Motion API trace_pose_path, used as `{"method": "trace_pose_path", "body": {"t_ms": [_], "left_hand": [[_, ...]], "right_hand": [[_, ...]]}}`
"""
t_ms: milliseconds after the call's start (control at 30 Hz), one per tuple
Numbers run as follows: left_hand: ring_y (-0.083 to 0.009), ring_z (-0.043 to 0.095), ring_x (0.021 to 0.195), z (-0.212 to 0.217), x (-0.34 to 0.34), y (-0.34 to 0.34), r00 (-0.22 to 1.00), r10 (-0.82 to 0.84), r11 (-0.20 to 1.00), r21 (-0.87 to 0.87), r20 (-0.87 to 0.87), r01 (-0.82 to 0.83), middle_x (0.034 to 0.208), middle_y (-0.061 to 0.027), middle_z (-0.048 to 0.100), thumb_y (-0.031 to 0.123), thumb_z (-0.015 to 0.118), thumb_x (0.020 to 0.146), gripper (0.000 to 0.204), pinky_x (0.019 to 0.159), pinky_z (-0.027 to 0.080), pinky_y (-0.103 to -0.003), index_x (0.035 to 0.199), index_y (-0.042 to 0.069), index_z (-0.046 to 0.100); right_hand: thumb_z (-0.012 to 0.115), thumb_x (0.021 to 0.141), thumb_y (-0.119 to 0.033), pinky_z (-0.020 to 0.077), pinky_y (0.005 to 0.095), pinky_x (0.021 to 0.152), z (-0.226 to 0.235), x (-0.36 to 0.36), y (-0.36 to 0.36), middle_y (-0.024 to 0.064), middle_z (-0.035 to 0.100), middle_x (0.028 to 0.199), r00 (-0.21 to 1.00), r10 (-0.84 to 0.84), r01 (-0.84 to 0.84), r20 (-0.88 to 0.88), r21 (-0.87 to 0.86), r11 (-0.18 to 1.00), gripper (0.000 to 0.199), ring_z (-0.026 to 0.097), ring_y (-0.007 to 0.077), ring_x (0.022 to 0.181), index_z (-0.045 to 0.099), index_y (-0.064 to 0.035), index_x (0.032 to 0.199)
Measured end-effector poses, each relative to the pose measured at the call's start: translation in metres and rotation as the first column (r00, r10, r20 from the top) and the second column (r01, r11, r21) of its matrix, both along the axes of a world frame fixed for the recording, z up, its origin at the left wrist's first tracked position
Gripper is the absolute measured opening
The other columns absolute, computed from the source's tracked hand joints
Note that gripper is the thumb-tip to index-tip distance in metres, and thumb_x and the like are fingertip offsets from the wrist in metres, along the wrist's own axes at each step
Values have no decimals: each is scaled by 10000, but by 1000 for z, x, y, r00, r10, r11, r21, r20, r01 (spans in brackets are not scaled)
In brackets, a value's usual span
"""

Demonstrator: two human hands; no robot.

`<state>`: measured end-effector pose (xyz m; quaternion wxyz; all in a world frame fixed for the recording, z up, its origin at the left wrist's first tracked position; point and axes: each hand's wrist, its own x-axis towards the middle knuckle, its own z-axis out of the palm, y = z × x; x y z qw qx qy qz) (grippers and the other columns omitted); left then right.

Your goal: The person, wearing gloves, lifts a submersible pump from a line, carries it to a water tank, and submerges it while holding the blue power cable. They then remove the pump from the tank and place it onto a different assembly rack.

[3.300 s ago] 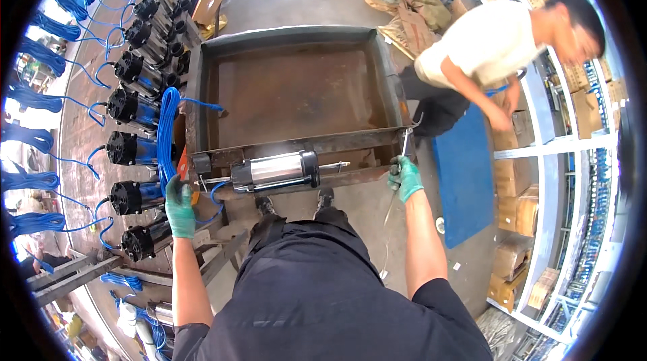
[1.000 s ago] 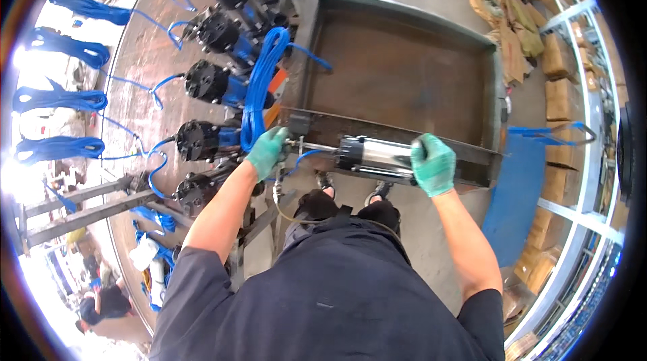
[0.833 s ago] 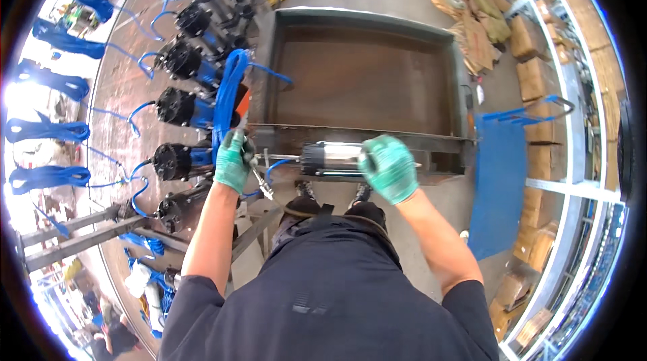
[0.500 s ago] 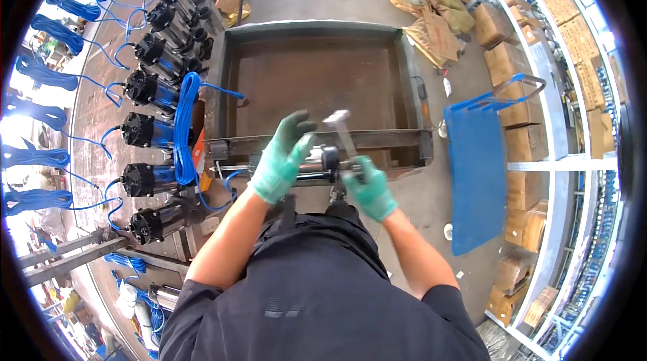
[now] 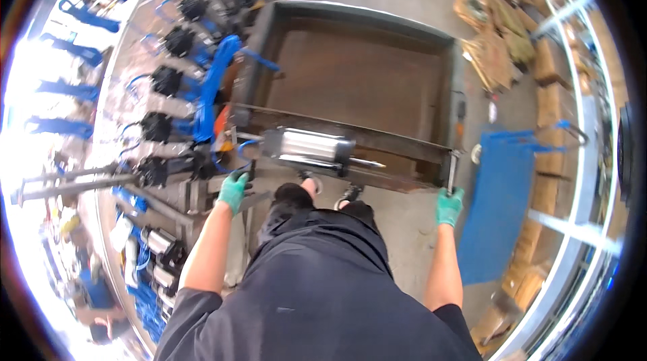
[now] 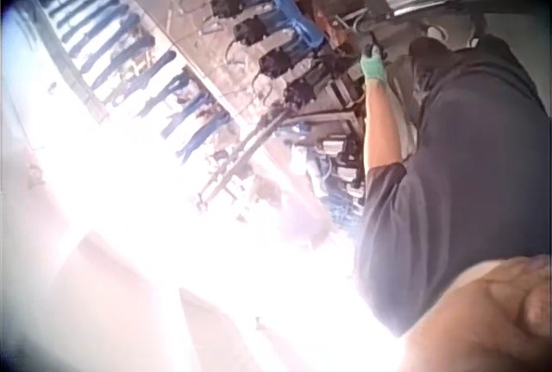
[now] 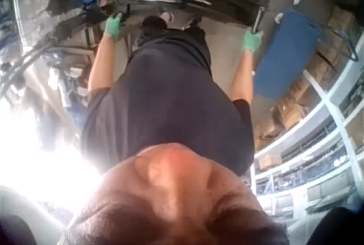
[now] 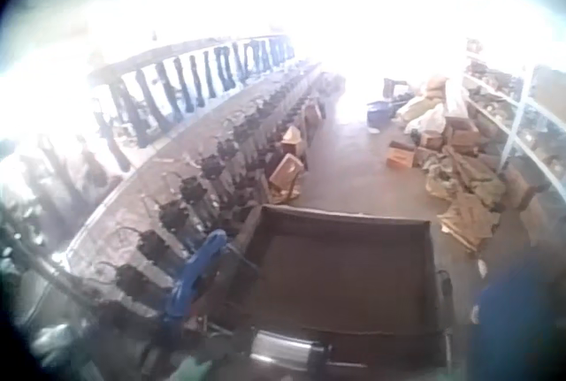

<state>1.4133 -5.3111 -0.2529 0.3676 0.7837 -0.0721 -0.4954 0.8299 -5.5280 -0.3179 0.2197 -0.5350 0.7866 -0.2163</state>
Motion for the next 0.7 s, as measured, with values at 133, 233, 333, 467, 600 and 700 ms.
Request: {"method": "trace_pose_path", "body": {"t_ms": [133, 233, 333, 467, 600, 700], "left_hand": [[-217, 622, 1137, -27, 21, -9, 997, 74, 991, 110, 27, -77, 1321, -35, 630, 275, 601, 1027, 417, 845, 521, -417, 1416, 144, 528], [-174, 628, 940, -67, 36, -6, 980, 125, 987, 84, 154, -139, 1187, -69, 663, 272, 679, 968, 456, 727, 537, -334, 1368, 88, 560], [-205, 622, 945, -83, 45, -19, 983, -24, 997, 72, 184, 11, 1212, -92, 659, 268, 722, 934, 507, 778, 523, -349, 1369, 78, 545], [-226, 620, 884, -118, 65, -9, 909, -326, 945, 111, 261, 308, 1078, -101, 681, 272, 700, 952, 424, 832, 501, -357, 1296, 47, 599], [-128, 569, 756, -6, 60, -36, 848, -493, 861, 254, 196, 441, 864, -42, 639, 291, 641, 1006, 333, 695, 495, -308, 1192, 15, 655], [-127, 559, 730, 59, 66, -42, 910, -411, 901, 176, 52, 397, 809, -41, 610, 312, 602, 1034, 334, 651, 488, -323, 1146, 0, 652]], "right_hand": [[707, 917, -203, 522, 460, 818, -25, -22, 11, 183, 673, 1000, 1000, 17, -18, 13, 52, 998, 318, 660, 326, 877, 568, -25, 1141], [715, 924, -197, 523, 433, 858, 23, -8, -4, 176, 659, 1086, 940, 215, -236, -265, -52, 970, 354, 652, 313, 934, 590, -4, 1192], [706, 939, -211, 503, 434, 937, 97, 60, -19, 187, 638, 1173, 938, 324, -330, -123, -27, 944, 382, 632, 317, 1057, 601, 11, 1232], [665, 985, -311, 495, 447, 1012, 173, 204, -33, 206, 617, 1256, 646, 762, -737, 53, -218, 640, 450, 613, 381, 1155, 578, 2, 1297], [639, 932, -243, 566, 497, 845, 182, 285, -30, 187, 634, 1231, 442, 889, -897, 114, 48, 440, 307, 665, 435, 1009, 632, -74, 1188], [626, 881, -176, 555, 510, 820, 183, 304, -46, 168, 671, 1158, 401, 915, -889, 52, 264, 374, 204, 673, 431, 935, 666, -77, 1055]]}}
